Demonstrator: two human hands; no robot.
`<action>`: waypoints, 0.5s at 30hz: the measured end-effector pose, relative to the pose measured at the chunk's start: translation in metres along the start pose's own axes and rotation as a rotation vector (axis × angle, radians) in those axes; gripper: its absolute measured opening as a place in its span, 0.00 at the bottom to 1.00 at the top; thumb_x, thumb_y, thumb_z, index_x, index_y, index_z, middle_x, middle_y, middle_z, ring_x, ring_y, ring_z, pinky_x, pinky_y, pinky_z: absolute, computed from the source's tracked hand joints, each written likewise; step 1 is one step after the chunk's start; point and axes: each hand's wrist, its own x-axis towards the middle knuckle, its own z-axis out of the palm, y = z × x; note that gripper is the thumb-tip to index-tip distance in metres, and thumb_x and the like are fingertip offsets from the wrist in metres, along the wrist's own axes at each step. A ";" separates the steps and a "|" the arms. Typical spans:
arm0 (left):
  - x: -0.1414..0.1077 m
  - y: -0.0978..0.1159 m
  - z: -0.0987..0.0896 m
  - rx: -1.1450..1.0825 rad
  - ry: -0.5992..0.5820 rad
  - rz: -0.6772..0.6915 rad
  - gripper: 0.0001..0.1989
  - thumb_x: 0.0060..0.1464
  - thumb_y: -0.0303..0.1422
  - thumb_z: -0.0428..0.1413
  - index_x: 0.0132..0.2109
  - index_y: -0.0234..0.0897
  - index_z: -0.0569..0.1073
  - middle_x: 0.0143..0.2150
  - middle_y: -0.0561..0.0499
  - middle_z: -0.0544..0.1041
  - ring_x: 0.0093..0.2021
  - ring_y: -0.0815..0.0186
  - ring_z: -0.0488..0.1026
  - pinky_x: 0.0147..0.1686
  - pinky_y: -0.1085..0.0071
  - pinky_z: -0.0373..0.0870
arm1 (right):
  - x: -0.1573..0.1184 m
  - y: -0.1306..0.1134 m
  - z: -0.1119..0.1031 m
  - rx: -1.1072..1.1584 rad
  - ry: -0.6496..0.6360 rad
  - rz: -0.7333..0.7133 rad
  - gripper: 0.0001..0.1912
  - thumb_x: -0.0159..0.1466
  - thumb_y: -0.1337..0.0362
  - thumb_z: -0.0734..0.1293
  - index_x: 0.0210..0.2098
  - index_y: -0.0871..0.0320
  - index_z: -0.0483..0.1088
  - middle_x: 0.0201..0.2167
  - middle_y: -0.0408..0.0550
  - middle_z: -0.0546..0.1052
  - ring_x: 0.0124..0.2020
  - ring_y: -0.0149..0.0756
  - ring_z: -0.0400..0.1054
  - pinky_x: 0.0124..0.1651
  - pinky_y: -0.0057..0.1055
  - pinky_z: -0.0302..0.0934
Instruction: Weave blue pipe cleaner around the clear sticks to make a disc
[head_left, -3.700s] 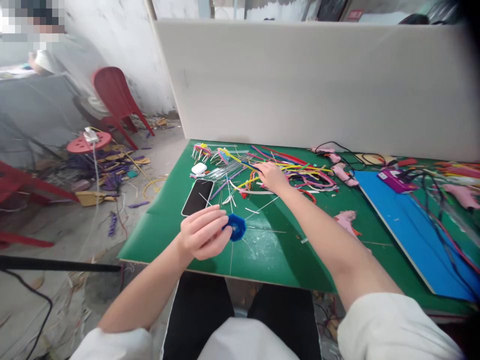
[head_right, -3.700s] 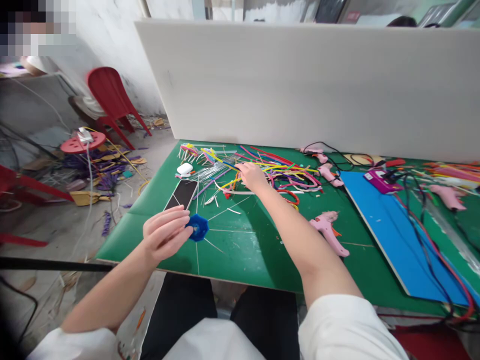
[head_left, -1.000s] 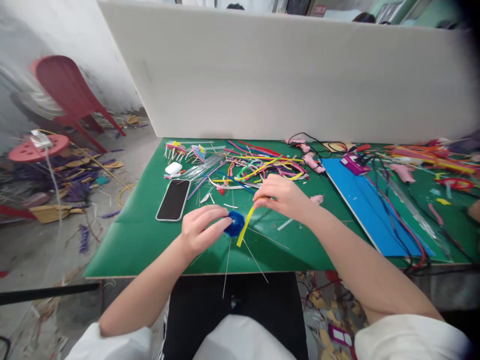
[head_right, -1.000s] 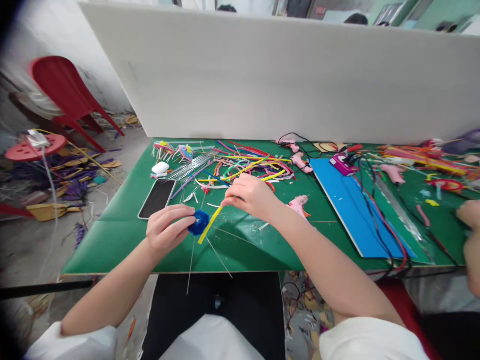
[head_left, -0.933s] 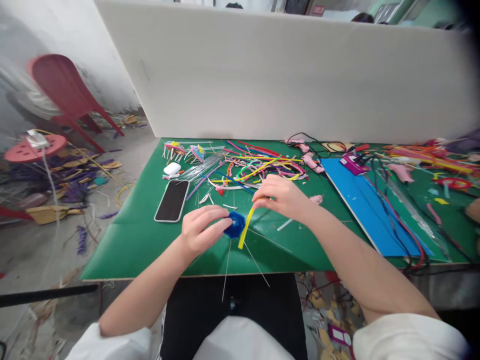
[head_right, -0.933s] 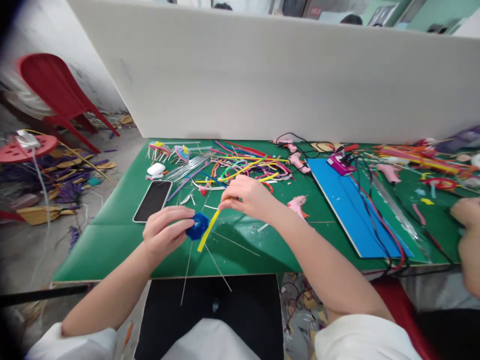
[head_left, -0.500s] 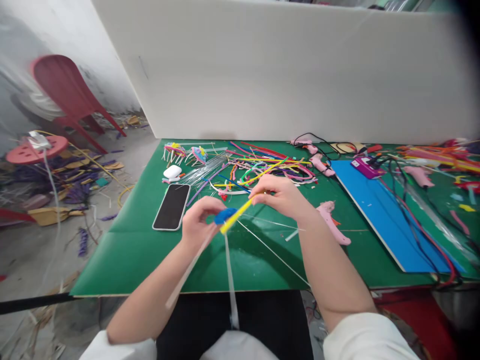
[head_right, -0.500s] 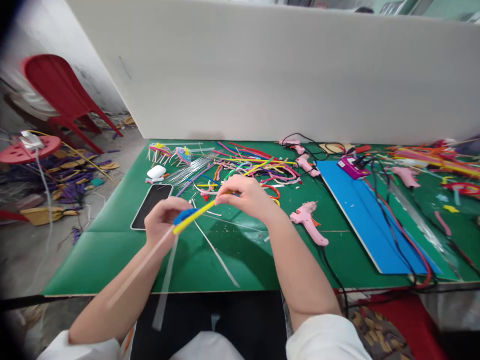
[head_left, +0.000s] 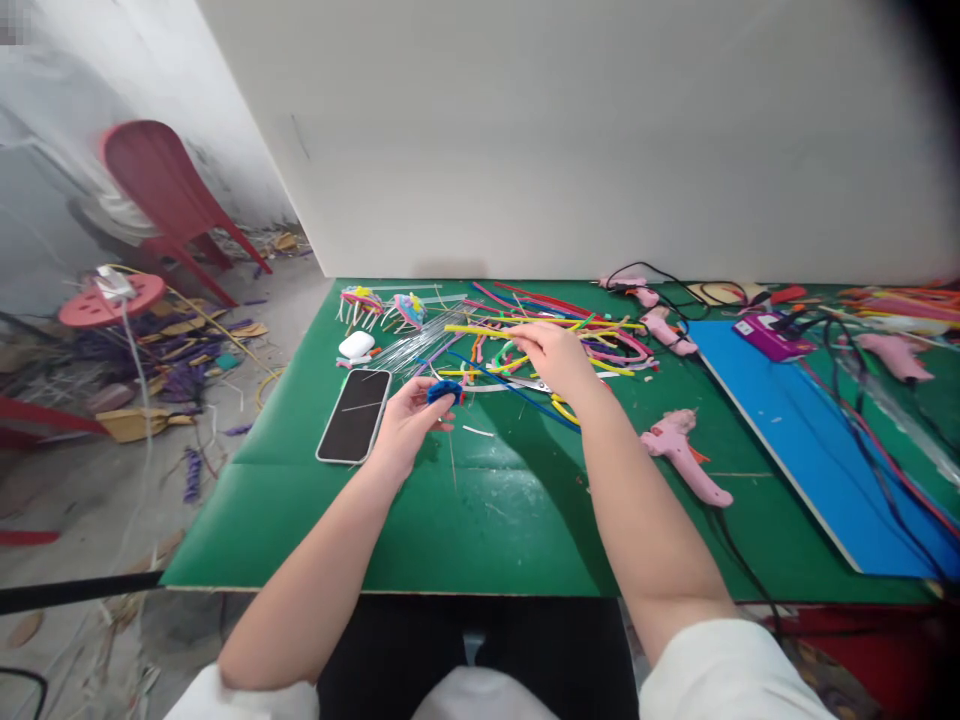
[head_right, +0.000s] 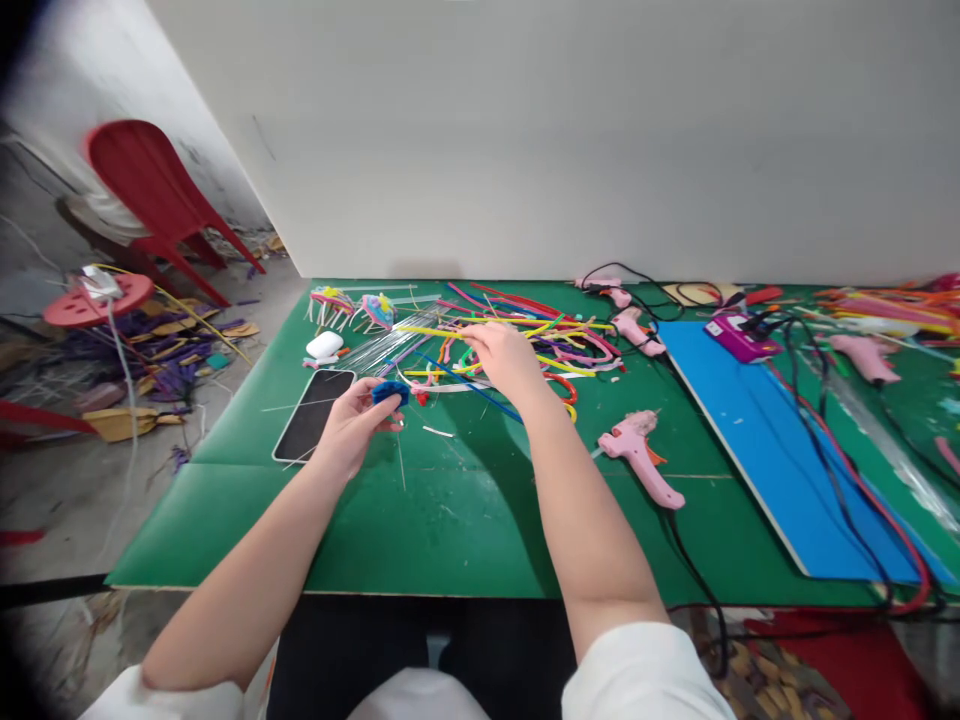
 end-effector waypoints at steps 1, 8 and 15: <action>0.000 -0.002 0.000 0.069 0.002 0.046 0.16 0.43 0.37 0.63 0.38 0.35 0.70 0.29 0.53 0.74 0.25 0.70 0.73 0.23 0.74 0.73 | -0.002 -0.002 -0.005 0.076 -0.048 -0.003 0.12 0.63 0.67 0.61 0.41 0.57 0.75 0.40 0.50 0.77 0.42 0.38 0.70 0.47 0.36 0.63; -0.006 -0.002 -0.009 0.761 0.048 0.865 0.09 0.50 0.26 0.55 0.40 0.38 0.74 0.36 0.49 0.76 0.34 0.69 0.73 0.31 0.75 0.73 | -0.011 -0.023 -0.038 0.401 -0.399 -0.083 0.09 0.59 0.62 0.66 0.37 0.53 0.76 0.35 0.45 0.78 0.38 0.34 0.71 0.42 0.32 0.64; -0.007 0.003 -0.022 1.048 0.014 1.102 0.17 0.52 0.21 0.51 0.46 0.40 0.73 0.42 0.47 0.76 0.40 0.66 0.75 0.40 0.72 0.73 | -0.005 -0.002 -0.008 -0.015 -0.190 0.135 0.10 0.62 0.64 0.61 0.41 0.55 0.72 0.34 0.45 0.78 0.34 0.34 0.71 0.39 0.31 0.62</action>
